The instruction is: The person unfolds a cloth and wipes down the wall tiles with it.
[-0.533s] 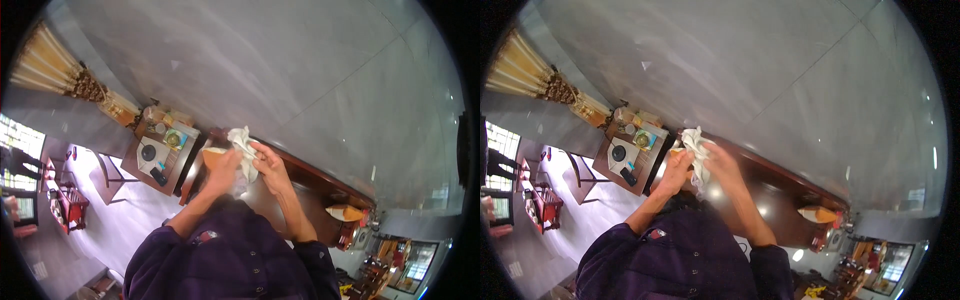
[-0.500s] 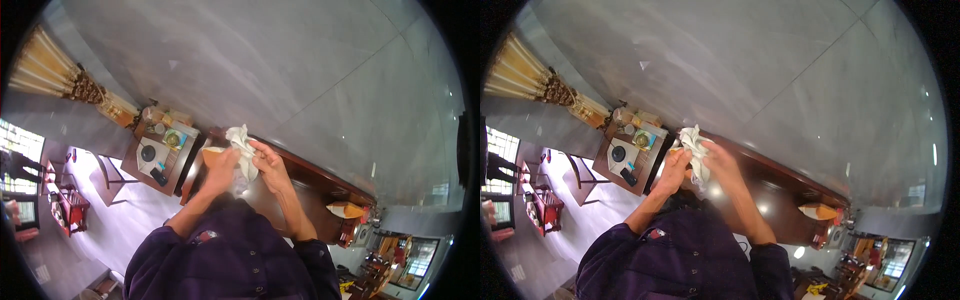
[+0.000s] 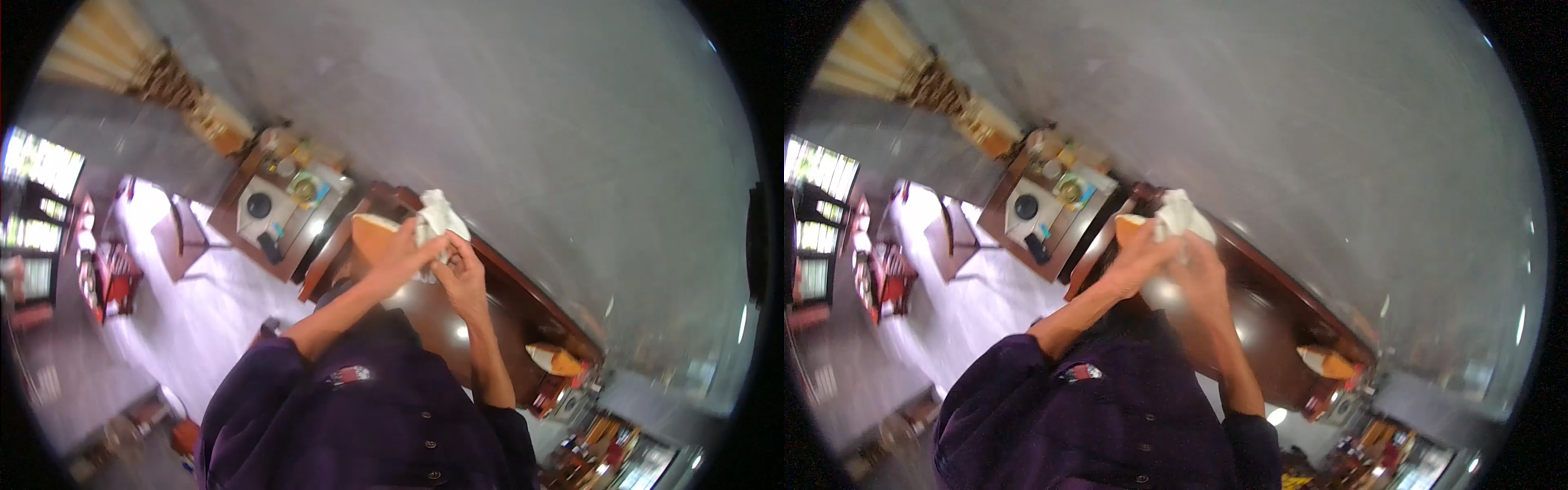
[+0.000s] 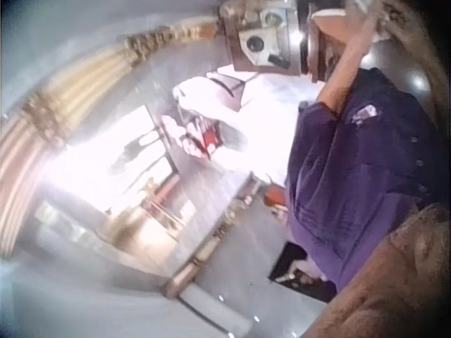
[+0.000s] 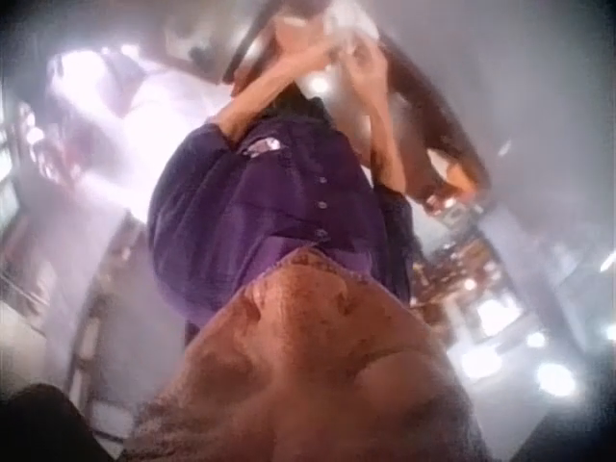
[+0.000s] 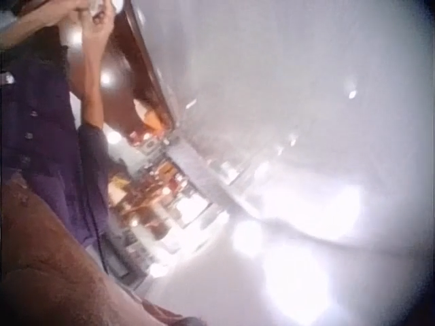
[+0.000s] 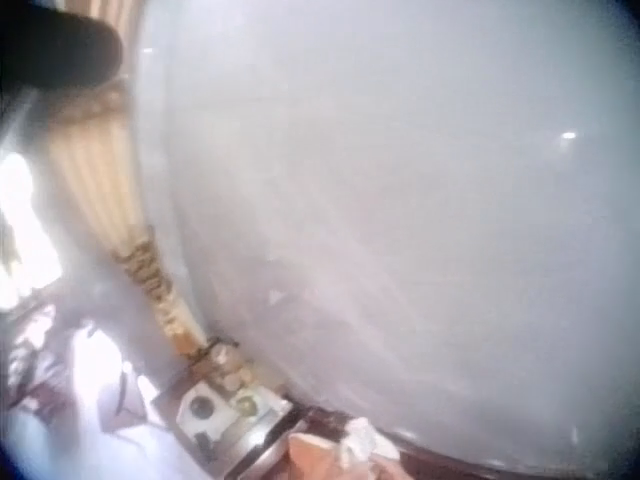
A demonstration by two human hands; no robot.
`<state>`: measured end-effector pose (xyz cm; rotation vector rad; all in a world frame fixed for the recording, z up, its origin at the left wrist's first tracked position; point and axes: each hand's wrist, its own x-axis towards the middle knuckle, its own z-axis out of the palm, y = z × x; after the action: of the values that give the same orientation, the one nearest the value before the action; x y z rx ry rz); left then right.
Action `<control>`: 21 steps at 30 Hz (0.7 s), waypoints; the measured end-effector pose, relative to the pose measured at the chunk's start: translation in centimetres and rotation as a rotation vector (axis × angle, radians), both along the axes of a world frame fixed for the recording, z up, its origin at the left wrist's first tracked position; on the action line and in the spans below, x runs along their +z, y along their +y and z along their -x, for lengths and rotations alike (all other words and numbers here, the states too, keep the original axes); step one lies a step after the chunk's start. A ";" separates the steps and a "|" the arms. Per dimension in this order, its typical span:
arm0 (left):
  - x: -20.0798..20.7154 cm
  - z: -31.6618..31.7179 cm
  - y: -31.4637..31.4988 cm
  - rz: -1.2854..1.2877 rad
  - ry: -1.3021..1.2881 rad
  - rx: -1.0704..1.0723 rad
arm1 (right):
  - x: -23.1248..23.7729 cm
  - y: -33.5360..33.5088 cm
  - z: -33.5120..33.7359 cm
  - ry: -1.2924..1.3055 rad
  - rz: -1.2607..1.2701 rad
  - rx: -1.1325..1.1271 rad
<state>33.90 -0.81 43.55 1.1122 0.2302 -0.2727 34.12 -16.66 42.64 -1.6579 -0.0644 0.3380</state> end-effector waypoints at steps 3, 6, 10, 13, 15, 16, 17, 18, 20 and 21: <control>-3.2 0.6 -1.6 -0.183 -0.122 0.119 | -1.2 -0.9 0.9 -0.033 -0.084 0.122; -4.5 1.8 -2.2 -0.316 -0.105 0.108 | -1.3 -1.1 1.6 -0.031 -0.036 0.181; -5.5 3.3 -3.0 -0.273 -0.034 0.154 | -2.7 -1.7 2.7 0.078 -0.048 0.142; -5.8 4.6 -3.9 -0.163 0.105 0.147 | -5.0 -1.9 3.6 0.088 -0.165 0.030; -6.2 5.5 -4.4 -0.204 0.099 0.117 | -6.6 -1.9 3.8 0.087 -0.182 -0.074; -6.0 5.8 -4.6 -0.207 0.105 0.126 | -7.0 -1.9 3.9 0.094 -0.185 -0.065; -5.6 6.1 -4.8 -0.171 0.134 0.187 | -7.3 -1.8 3.9 0.119 -0.178 -0.067; -5.5 6.2 -4.9 -0.135 0.162 0.247 | -7.6 -1.7 3.8 0.144 -0.170 -0.070; -5.8 6.9 -4.4 -0.013 0.192 0.290 | -7.1 -1.4 3.3 0.152 -0.146 -0.029; -6.0 7.1 -4.0 0.114 0.214 0.325 | -7.0 -1.3 3.0 0.151 -0.120 0.003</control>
<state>26.79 -4.84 37.60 0.9163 0.5726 -0.1121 31.15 -17.99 35.65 -1.5098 0.0257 0.4521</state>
